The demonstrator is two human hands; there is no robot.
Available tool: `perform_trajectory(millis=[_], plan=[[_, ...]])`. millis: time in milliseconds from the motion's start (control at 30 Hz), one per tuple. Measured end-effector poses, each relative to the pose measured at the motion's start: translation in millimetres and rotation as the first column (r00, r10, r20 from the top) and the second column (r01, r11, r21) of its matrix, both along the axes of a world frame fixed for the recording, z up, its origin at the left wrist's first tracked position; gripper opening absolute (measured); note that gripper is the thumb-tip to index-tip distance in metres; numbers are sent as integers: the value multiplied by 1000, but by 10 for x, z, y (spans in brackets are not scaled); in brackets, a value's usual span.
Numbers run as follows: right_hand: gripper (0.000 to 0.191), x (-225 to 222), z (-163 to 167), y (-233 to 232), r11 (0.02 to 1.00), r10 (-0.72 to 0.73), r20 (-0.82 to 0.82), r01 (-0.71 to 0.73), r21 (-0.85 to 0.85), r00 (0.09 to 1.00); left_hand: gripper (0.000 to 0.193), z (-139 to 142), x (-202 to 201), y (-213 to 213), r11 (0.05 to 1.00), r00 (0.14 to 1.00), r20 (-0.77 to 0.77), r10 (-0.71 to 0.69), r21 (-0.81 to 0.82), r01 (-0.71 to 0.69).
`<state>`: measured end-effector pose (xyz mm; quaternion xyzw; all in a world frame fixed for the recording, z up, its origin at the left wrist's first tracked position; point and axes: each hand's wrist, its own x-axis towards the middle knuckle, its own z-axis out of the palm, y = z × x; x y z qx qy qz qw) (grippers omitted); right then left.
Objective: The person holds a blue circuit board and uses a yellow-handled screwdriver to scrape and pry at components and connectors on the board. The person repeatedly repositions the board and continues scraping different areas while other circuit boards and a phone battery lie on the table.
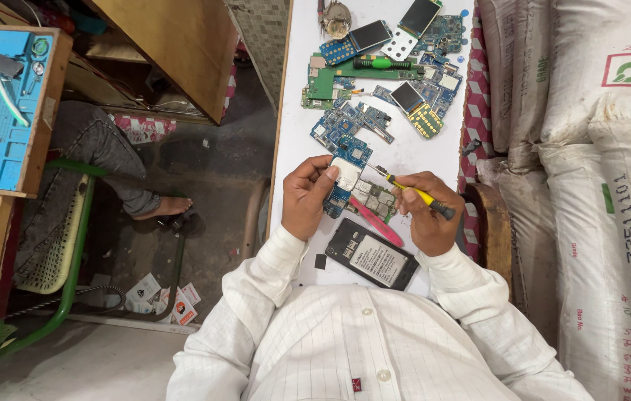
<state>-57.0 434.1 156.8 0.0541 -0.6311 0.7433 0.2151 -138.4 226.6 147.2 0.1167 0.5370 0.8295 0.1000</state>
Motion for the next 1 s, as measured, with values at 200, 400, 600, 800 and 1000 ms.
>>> perform_trajectory(millis=[200,400,600,800,1000], plan=[[24,13,0,10,995,9,32,-12,100,999,28,-13,25,-3,1000,999,-51,-5,-24,4],[27,-6,23,1,998,-24,28,26,-60,999,27,2,32,-9,998,998,-62,-10,-58,6],[29,-23,30,-7,997,-25,23,27,-70,999,26,12,32,-5,995,997,-78,1,-95,-8],[21,14,50,-15,996,-34,-14,35,83,999,22,32,70,40,987,993,-105,50,-150,-66],[19,6,97,-42,986,13,33,-19,163,999,23,45,82,50,977,985,-170,10,-209,-46]])
